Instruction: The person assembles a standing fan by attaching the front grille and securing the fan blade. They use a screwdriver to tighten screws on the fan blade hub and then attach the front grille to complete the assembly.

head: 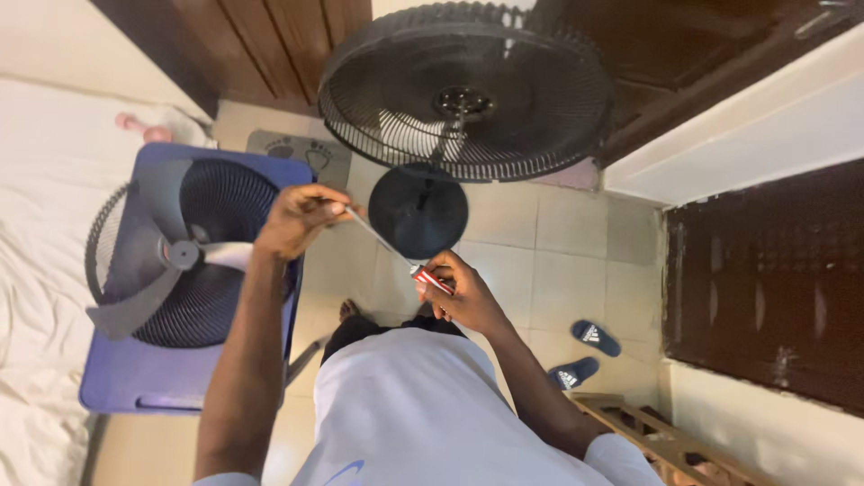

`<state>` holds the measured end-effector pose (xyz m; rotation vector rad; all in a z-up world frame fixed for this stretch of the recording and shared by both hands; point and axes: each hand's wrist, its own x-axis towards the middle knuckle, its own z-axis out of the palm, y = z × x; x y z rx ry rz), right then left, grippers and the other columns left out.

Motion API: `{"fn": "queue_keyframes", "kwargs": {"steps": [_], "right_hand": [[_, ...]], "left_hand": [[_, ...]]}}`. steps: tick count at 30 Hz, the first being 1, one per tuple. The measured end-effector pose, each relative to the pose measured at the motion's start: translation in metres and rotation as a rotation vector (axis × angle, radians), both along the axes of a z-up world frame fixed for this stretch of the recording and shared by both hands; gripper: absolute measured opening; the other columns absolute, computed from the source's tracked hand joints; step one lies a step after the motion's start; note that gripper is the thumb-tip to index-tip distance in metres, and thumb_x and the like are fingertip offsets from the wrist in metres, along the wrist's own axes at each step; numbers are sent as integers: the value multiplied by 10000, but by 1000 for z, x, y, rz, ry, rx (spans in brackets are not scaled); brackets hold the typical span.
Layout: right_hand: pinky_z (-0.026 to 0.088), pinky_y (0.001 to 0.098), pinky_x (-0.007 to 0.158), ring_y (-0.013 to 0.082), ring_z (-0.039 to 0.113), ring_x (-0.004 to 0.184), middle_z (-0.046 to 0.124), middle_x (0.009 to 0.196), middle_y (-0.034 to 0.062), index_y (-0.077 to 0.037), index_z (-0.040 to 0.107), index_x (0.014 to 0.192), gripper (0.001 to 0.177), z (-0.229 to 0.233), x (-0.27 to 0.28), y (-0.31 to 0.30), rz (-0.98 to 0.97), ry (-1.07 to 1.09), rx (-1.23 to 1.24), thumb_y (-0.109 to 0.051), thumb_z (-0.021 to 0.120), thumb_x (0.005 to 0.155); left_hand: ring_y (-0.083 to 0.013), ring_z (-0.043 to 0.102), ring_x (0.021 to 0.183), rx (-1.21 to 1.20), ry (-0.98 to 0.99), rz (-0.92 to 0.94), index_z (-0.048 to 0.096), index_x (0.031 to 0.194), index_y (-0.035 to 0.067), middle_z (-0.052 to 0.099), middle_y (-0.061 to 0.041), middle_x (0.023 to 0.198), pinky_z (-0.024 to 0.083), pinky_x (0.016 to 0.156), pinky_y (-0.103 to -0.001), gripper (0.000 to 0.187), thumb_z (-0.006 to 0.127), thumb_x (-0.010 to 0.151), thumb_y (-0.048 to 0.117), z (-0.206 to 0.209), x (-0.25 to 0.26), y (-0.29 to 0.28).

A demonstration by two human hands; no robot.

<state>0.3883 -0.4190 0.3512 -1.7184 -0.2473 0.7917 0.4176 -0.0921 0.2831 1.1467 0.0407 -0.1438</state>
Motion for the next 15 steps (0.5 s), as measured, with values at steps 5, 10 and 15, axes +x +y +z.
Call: {"fn": "queue_keyframes", "kwargs": {"steps": [5,10,15], "right_hand": [[454,246,440,81,577,532,691,845,83,-39,522,1085,206,-15,-10,-6,-233,-5,136,-155,646,969],[437,250,428,91,566,517,679,844,104,-25,516,1083,220,-24,-12,-6,-449,42,138,-159,656,980],[437,261,418,108,576,511,679,860,108,-25,521,1094,234,-32,0,8,-583,-8,180,-170,656,970]], "left_hand": [[-328,724,1075,-333,-12,-82,686,1117,-62,710,-168,1076,601,1044,-461,177,679,943,-31,-24,58,-55],[-350,707,1100,-439,131,-117,636,1186,-96,707,-189,1102,553,1028,-442,272,673,940,13,-37,100,-93],[-345,689,1111,-626,209,-106,598,1249,-86,674,-191,1088,574,1054,-412,292,645,983,25,-46,128,-130]]}}
